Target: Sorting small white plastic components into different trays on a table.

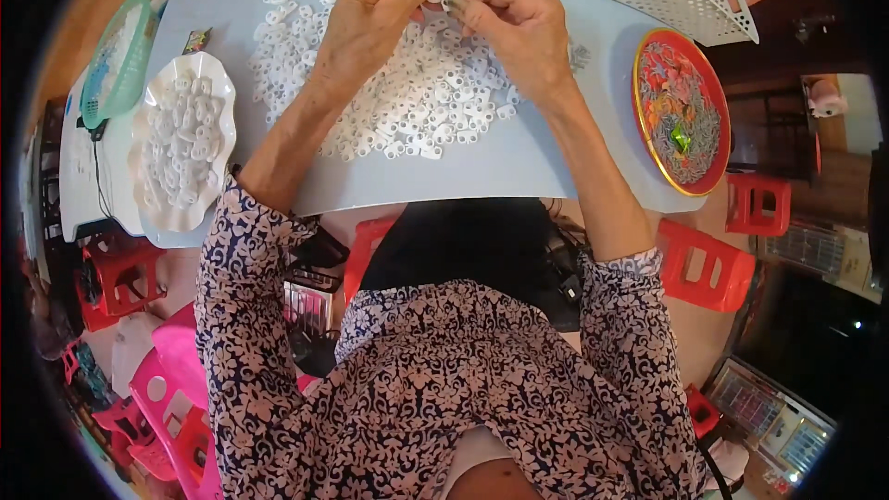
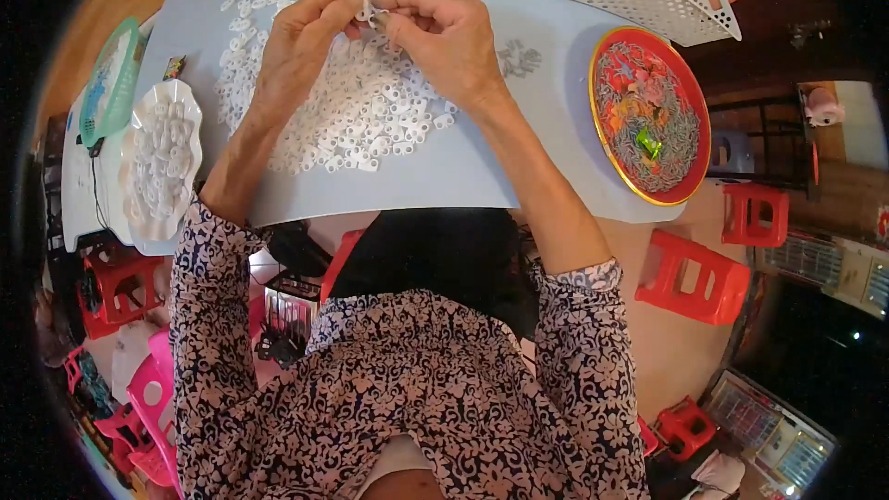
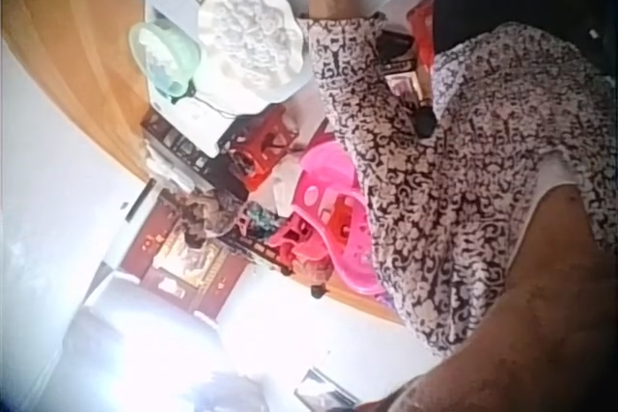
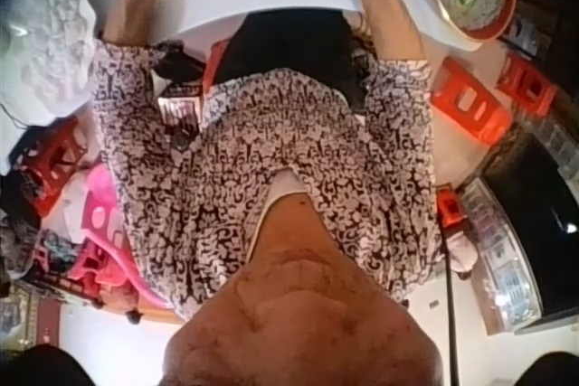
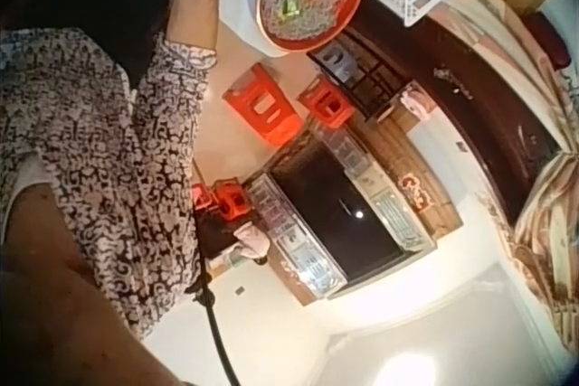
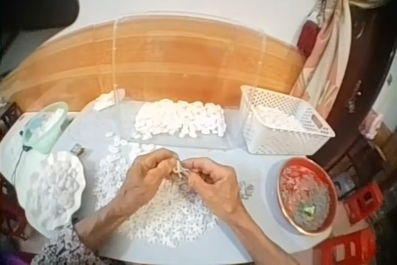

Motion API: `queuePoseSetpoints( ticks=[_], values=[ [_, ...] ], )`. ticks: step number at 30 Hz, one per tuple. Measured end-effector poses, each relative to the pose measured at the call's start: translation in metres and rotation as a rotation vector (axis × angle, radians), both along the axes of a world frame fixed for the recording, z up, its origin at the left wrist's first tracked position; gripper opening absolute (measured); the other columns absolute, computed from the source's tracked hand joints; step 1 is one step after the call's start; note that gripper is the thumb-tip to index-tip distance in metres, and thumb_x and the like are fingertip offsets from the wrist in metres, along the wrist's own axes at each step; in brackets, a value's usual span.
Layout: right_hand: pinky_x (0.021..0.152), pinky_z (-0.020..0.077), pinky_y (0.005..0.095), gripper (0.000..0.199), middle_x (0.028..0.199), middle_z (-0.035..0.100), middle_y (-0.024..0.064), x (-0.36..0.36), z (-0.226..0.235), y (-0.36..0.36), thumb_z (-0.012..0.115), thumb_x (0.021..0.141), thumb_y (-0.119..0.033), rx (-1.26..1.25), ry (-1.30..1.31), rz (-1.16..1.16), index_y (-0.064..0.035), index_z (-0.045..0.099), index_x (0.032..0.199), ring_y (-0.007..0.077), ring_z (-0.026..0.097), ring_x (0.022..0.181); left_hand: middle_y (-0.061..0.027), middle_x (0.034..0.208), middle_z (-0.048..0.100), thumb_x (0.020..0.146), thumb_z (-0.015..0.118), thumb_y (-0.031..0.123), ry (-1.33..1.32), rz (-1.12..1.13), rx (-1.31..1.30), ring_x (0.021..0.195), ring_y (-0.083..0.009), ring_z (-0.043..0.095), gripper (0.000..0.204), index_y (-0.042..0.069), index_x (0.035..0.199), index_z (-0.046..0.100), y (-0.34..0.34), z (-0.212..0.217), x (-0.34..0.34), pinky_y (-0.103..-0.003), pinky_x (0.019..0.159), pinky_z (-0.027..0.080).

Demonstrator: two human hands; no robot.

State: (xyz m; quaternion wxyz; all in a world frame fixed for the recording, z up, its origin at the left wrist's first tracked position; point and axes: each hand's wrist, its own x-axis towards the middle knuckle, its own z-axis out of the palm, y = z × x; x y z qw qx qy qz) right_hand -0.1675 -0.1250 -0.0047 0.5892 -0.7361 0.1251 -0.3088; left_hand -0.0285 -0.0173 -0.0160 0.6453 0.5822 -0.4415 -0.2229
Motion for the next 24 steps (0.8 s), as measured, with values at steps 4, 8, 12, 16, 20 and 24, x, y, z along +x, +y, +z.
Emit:
queuePoseSetpoints(
  ticks=[4, 8, 12, 16, 20, 24],
  values=[
    [0.061, 0.0468, 0.0200, 0.019, 0.073, 0.063, 0.0002, 0.000, -0.002, -0.002, 0.062, 0.083, -0.003, 0.005, 0.002, -0.010, -0.0001, 0.067, 0.102, 0.0057, 0.055, 0.066, -0.0034, 0.080, 0.064, 0.090, 0.055, 0.018, 0.036, -0.046, 0.016, 0.072, -0.0086, 0.054, 0.021, 0.000, 0.096, 0.066, 0.001, 0.001, 0.002, -0.023, 0.067, 0.045],
    [0.061, 0.0468, 0.0198, 0.019, 0.074, 0.063, -0.0001, 0.000, 0.001, 0.000, 0.062, 0.083, -0.002, 0.008, 0.007, -0.044, -0.0008, 0.067, 0.101, 0.0051, 0.055, 0.066, -0.0044, 0.083, 0.065, 0.090, 0.055, 0.017, 0.236, -0.121, -0.038, 0.077, -0.0103, 0.058, 0.021, -0.001, 0.095, 0.066, -0.001, -0.003, 0.009, -0.024, 0.071, 0.047],
    [0.063, 0.0468, 0.0194, 0.018, 0.078, 0.064, 0.0004, 0.000, 0.000, 0.000, 0.062, 0.083, -0.002, 0.038, 0.014, -0.015, 0.0001, 0.066, 0.100, 0.0045, 0.055, 0.068, -0.0025, 0.092, 0.058, 0.092, 0.057, 0.018, 0.267, -0.225, -0.083, 0.082, -0.0113, 0.053, 0.021, 0.000, 0.100, 0.063, -0.002, -0.009, 0.016, -0.027, 0.074, 0.043],
    [0.065, 0.0470, 0.0191, 0.019, 0.082, 0.063, 0.0018, 0.001, 0.002, 0.002, 0.062, 0.083, -0.001, 0.069, -0.007, 0.029, 0.0014, 0.062, 0.101, 0.0048, 0.055, 0.070, -0.0019, 0.094, 0.058, 0.092, 0.057, 0.018, 0.307, -0.215, -0.055, 0.083, -0.0114, 0.053, 0.020, 0.001, 0.099, 0.062, -0.001, -0.013, 0.021, -0.027, 0.074, 0.044],
    [0.065, 0.0475, 0.0196, 0.022, 0.082, 0.063, 0.0023, 0.002, 0.000, 0.002, 0.062, 0.083, -0.001, 0.082, 0.002, 0.046, 0.0018, 0.059, 0.104, 0.0056, 0.056, 0.070, -0.0013, 0.092, 0.058, 0.092, 0.057, 0.018, 0.303, -0.206, -0.062, 0.082, -0.0114, 0.054, 0.020, 0.001, 0.099, 0.062, -0.001, -0.013, 0.020, -0.027, 0.074, 0.044],
    [0.064, 0.0476, 0.0198, 0.023, 0.082, 0.063, 0.0022, 0.002, 0.001, 0.003, 0.061, 0.083, -0.001, 0.078, 0.009, 0.037, 0.0019, 0.058, 0.106, 0.0053, 0.056, 0.070, -0.0007, 0.091, 0.060, 0.092, 0.058, 0.018, 0.208, -0.149, -0.005, 0.081, -0.0109, 0.055, 0.020, 0.000, 0.101, 0.062, 0.001, -0.007, 0.016, -0.026, 0.075, 0.045]
  ],
)
